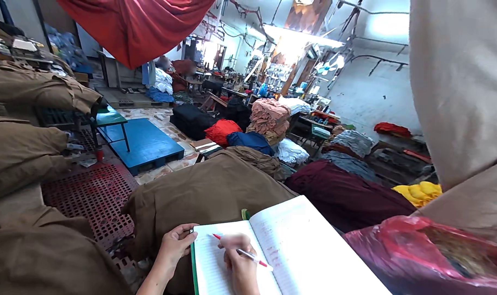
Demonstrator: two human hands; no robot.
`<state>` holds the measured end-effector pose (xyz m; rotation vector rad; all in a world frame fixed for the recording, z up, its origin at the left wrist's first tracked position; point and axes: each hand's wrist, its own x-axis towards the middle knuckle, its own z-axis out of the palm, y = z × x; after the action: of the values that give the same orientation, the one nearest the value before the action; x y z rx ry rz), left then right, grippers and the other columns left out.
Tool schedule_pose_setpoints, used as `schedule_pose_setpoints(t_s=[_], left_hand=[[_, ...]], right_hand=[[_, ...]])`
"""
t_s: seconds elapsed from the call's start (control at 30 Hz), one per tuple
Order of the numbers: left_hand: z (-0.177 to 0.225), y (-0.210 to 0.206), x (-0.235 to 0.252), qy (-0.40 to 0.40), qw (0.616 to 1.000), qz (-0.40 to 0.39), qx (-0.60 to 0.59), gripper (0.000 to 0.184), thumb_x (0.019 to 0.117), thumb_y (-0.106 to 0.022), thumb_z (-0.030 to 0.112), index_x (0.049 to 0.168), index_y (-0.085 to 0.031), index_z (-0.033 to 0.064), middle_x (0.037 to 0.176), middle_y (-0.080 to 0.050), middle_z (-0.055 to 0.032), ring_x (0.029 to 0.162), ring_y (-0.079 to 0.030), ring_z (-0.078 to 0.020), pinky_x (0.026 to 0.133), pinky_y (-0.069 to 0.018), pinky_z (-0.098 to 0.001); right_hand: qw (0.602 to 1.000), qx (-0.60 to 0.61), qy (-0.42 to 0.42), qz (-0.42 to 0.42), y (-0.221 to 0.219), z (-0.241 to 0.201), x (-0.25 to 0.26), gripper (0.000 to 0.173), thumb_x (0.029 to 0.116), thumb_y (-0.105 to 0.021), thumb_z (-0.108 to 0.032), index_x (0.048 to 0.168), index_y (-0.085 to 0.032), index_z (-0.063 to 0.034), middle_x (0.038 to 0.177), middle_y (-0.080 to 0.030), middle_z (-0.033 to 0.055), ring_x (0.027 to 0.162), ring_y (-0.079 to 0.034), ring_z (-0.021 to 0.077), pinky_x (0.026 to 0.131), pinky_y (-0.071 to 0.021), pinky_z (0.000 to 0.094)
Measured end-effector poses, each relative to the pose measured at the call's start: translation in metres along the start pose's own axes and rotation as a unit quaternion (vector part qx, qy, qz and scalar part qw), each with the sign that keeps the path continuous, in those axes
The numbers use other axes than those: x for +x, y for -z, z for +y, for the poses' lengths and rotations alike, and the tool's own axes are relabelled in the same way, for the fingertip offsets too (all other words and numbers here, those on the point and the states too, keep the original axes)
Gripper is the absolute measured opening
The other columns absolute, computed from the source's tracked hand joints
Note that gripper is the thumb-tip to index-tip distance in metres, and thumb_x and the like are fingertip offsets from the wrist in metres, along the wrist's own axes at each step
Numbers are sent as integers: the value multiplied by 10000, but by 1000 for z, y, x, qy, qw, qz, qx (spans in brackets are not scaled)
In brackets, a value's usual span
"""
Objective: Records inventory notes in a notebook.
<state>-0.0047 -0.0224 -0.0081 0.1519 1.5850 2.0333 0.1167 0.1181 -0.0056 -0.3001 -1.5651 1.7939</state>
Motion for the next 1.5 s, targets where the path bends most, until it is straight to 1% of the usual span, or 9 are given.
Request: schedule_pose_setpoints(t_s=[0.07,0.13,0.2,0.3,0.4,0.57,0.8,1.37,1.5], left_hand=[[-1,0,1,-1,1000,1,0,211,940,-715,30,1151,-724,34,1002,-762,-127,832,-752,-225,677,-632,-346],[0,0,1,-1,1000,-1,0,208,944,-710,32,1152,-721,34,1010,-761,-128,832,-753,-226,677,-634,-349],[-1,0,0,0,1000,-3,0,202,947,-709,41,1148,-722,36,1017,-761,-126,840,-753,-227,682,-633,-352],[-1,0,1,-2,1000,2,1,196,945,-711,38,1140,-725,39,1014,-763,-120,838,-753,-224,675,-633,-350],[0,-1,-1,-2,1000,2,1,201,947,-708,32,1147,-721,39,1016,-764,-114,846,-756,-220,683,-638,-350],[-1,-1,0,-10,1000,-1,4,202,951,-695,23,1153,-711,25,1022,-761,-126,851,-757,-228,693,-642,-367],[-1,-1,-1,-14,1000,2,0,202,943,-702,14,1145,-715,23,1006,-761,-120,839,-755,-219,680,-637,-349],[-2,-2,0,-14,1000,9,-1,195,940,-710,22,1135,-724,28,993,-763,-119,825,-754,-213,667,-635,-341],[-2,-2,1,-16,1000,4,3,197,945,-701,18,1141,-720,30,1010,-762,-123,841,-758,-228,684,-642,-360]], right_hand=[[1000,-6,-4,-14,8,-8,6,49,917,-646,49,882,-629,20,797,-743,133,461,-563,47,411,-444,176],[998,-61,11,-30,15,-14,11,47,902,-661,45,881,-638,10,789,-747,93,476,-567,27,418,-442,165],[993,-107,30,-40,20,-8,10,46,879,-676,28,859,-648,-2,772,-738,59,533,-589,22,469,-457,166],[987,-139,55,-60,21,5,8,44,861,-696,6,846,-656,-5,753,-722,35,631,-646,39,575,-522,180],[981,-173,62,-69,20,9,8,35,872,-700,-18,852,-672,-11,732,-706,14,609,-617,16,557,-500,168],[974,-204,61,-78,19,7,7,27,887,-700,-30,893,-704,-3,775,-724,13,630,-615,2,572,-498,159],[963,-252,55,-82,18,6,6,56,883,-715,-75,879,-710,-20,738,-702,-6,606,-598,-8,558,-488,159],[962,-256,56,-80,18,4,4,62,890,-716,-81,873,-699,-23,717,-685,-9,590,-586,-8,547,-480,157],[961,-260,74,-56,18,6,6,71,888,-714,-90,864,-702,-24,724,-695,-9,583,-586,-11,539,-479,156]])
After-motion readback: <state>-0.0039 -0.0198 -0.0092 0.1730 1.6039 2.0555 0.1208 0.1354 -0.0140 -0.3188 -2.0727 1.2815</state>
